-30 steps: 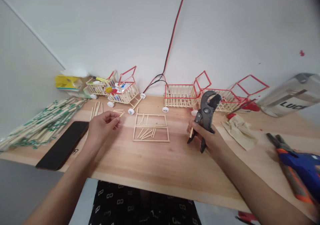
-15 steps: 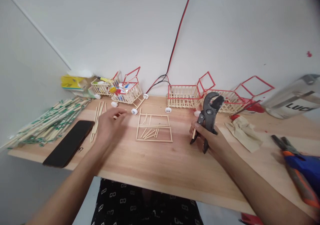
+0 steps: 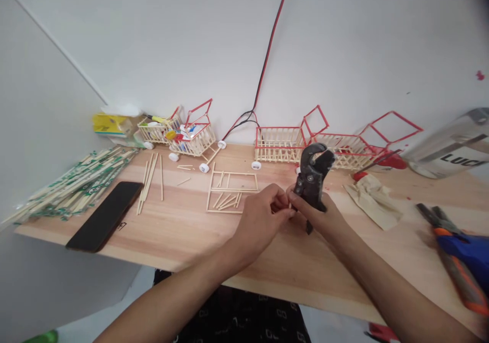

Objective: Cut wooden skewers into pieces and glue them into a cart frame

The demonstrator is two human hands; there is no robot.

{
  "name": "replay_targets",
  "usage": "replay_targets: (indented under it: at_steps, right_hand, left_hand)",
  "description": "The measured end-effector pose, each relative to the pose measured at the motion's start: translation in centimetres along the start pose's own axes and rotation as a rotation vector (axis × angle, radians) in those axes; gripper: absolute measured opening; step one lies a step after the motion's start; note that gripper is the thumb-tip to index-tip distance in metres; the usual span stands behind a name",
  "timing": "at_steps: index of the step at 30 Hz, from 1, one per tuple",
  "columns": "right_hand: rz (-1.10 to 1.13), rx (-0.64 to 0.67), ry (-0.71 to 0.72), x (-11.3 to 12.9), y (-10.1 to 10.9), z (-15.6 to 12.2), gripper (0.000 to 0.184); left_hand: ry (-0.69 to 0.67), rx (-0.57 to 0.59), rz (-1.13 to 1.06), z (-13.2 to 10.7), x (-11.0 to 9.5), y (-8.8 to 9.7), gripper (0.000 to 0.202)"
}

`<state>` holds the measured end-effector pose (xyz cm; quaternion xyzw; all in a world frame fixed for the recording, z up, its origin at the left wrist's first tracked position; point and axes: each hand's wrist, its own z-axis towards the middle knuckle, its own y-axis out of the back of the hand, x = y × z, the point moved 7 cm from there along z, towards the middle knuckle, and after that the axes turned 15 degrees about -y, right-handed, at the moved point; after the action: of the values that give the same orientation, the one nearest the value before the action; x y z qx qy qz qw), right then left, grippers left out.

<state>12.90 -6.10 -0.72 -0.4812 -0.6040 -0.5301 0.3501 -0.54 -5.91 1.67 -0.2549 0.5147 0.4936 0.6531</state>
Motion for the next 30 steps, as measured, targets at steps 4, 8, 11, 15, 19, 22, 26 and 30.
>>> replay_targets:
  at_steps: [4,8,11,15,19,22,26,30]
  right_hand:
    - [-0.009,0.025,0.017,0.5,-0.2,-0.2,0.032]
    - [0.046,0.027,0.056,1.1,0.0,-0.4,0.032]
    - [0.073,0.045,0.06,1.1,0.0,-0.4,0.032]
    - [0.094,0.033,0.057,0.8,0.1,-0.4,0.032]
    - [0.118,0.035,0.059,0.6,0.2,-0.3,0.032]
    - [0.122,0.04,0.058,0.5,0.2,-0.3,0.031]
    - [0.125,0.042,0.061,0.5,0.2,-0.3,0.031]
    - [0.119,0.044,0.072,0.5,0.2,-0.3,0.029]
  left_hand:
    - [0.051,0.002,-0.028,0.0,0.6,1.2,0.01]
    - [0.164,-0.086,-0.026,-0.7,1.5,6.4,0.018]
    - [0.198,-0.159,0.103,-1.8,2.1,11.3,0.02]
    - [0.176,-0.159,0.386,-3.2,2.5,14.8,0.013]
    - [0.107,-0.113,0.693,-3.6,1.5,14.6,0.009]
    - [0.111,-0.08,0.861,-3.4,0.8,14.0,0.008]
    - [0.117,-0.013,1.078,-3.1,0.8,13.7,0.008]
    - [0.101,0.076,1.165,-3.0,1.6,13.2,0.012]
